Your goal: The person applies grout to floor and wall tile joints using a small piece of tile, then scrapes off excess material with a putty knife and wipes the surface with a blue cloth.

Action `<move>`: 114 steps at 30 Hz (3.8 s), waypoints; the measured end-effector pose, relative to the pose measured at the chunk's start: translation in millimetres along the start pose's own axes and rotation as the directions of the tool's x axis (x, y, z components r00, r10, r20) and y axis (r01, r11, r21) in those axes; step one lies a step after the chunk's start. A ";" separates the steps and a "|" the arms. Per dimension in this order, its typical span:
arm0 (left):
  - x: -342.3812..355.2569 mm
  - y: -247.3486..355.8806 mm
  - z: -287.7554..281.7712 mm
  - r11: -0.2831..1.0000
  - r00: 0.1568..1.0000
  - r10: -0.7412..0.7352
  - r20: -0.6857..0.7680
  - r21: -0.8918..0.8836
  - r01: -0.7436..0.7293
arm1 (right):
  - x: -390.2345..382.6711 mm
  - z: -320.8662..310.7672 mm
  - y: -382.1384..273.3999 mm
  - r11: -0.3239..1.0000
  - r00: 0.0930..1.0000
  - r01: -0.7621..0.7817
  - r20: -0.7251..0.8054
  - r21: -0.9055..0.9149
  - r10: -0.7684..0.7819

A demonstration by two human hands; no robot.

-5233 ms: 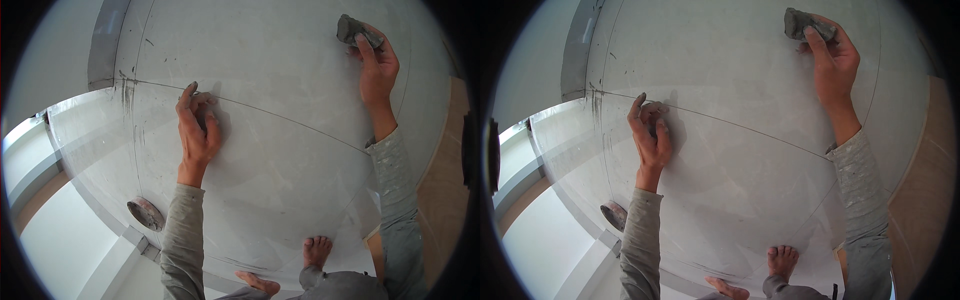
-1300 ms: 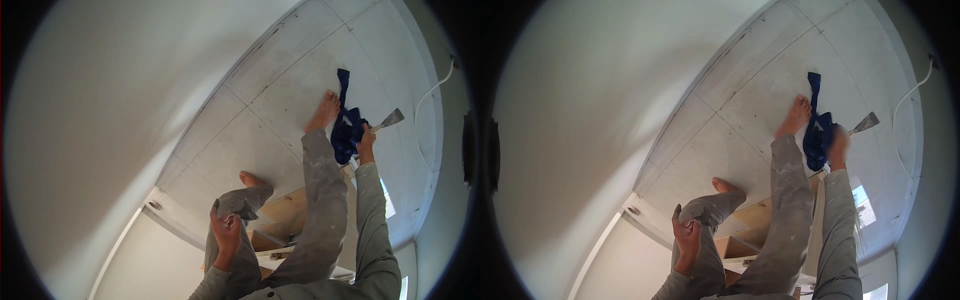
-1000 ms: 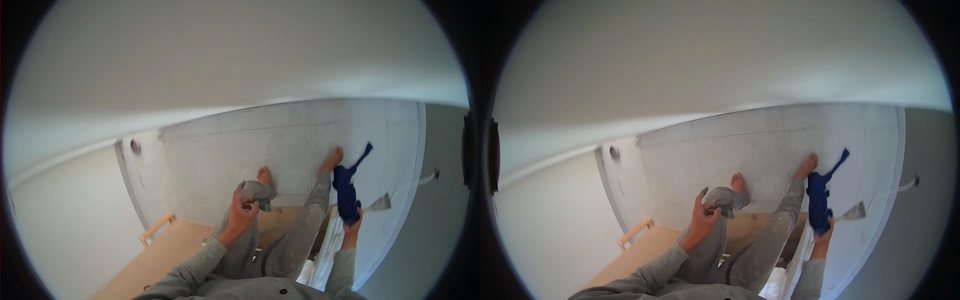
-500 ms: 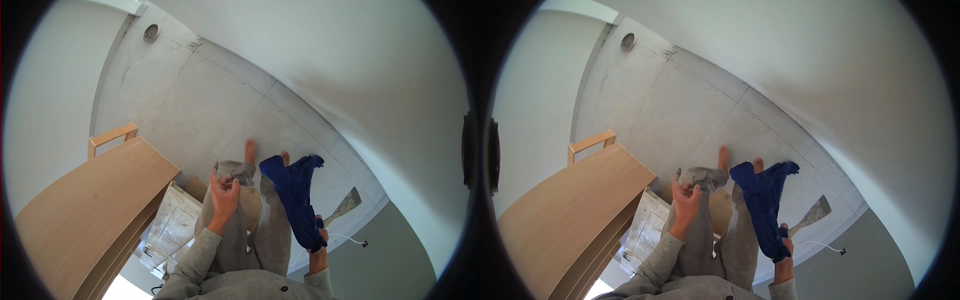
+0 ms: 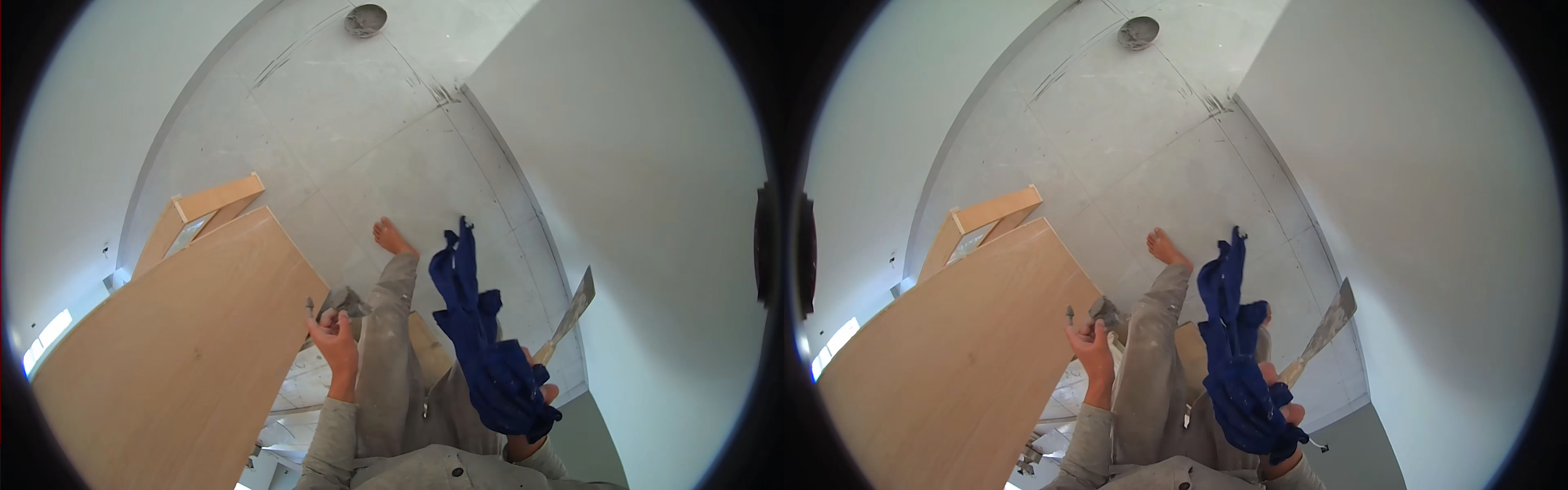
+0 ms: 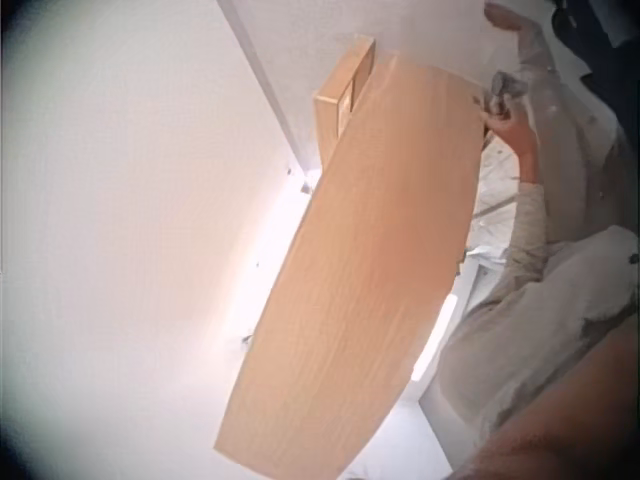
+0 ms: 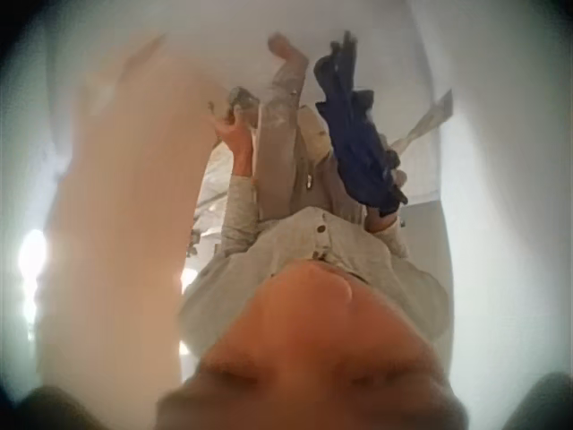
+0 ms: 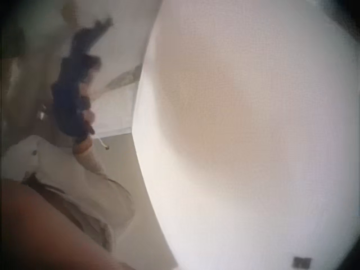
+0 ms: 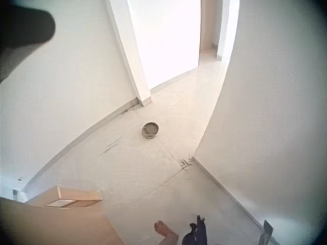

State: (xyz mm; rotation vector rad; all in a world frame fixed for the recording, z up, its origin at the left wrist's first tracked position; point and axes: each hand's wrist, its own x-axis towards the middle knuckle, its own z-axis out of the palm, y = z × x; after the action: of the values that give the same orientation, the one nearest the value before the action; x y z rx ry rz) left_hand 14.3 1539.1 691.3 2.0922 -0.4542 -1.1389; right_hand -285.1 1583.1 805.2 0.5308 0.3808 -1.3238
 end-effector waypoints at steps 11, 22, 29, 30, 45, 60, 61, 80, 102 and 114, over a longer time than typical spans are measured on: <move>167.6 155.8 -57.5 0.995 0.991 0.064 -0.113 0.086 -0.055 | 299.4 115.4 112.2 0.988 0.974 -0.095 0.215 0.124 0.067; 303.6 263.8 -37.4 0.997 0.969 0.054 -0.242 0.073 -0.038 | 588.8 161.8 109.8 0.895 0.985 -0.172 -0.070 -0.410 0.157; 426.2 289.2 -6.9 0.996 0.994 0.084 -0.068 0.038 -0.081 | 745.5 106.9 118.8 0.742 0.935 -0.183 -0.347 -0.645 -0.071; 443.0 294.0 -11.1 0.997 0.996 0.064 -0.059 0.041 -0.061 | 771.1 92.2 127.0 0.648 0.936 -0.140 -0.313 -0.749 -0.160; 521.1 437.6 13.1 0.866 0.983 0.069 0.169 0.480 -0.143 | 830.8 42.4 174.8 0.308 0.703 -0.154 -0.323 -0.939 -0.634; 514.7 570.5 131.3 0.601 0.555 0.096 0.826 0.397 -0.694 | 566.0 -7.0 218.1 0.735 0.244 0.023 -0.709 -0.678 -0.662; 527.0 587.0 137.2 0.547 0.538 0.104 0.836 0.403 -0.733 | 570.6 -15.4 225.4 0.688 0.237 -0.028 -0.674 -0.725 -0.700; 745.0 281.0 424.3 0.335 -0.269 0.022 0.963 -0.261 -0.905 | 746.4 -279.2 130.0 0.202 0.060 -0.528 -0.274 -0.825 -0.960; 711.1 143.4 493.5 0.503 -0.472 -0.018 0.881 -0.400 -0.766 | 741.6 -298.1 220.2 0.286 0.053 -0.621 -0.403 -0.730 -0.914; 727.6 153.3 499.6 0.417 -0.470 0.012 0.883 -0.431 -0.800 | 704.8 -337.3 361.3 0.323 0.072 -0.668 -0.490 -0.671 -0.869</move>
State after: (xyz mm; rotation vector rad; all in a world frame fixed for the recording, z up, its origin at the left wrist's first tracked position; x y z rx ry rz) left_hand 2.9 796.2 190.8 0.1561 -2.5767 -1.7548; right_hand 228.7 1260.4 194.5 0.1983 2.5245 -0.2549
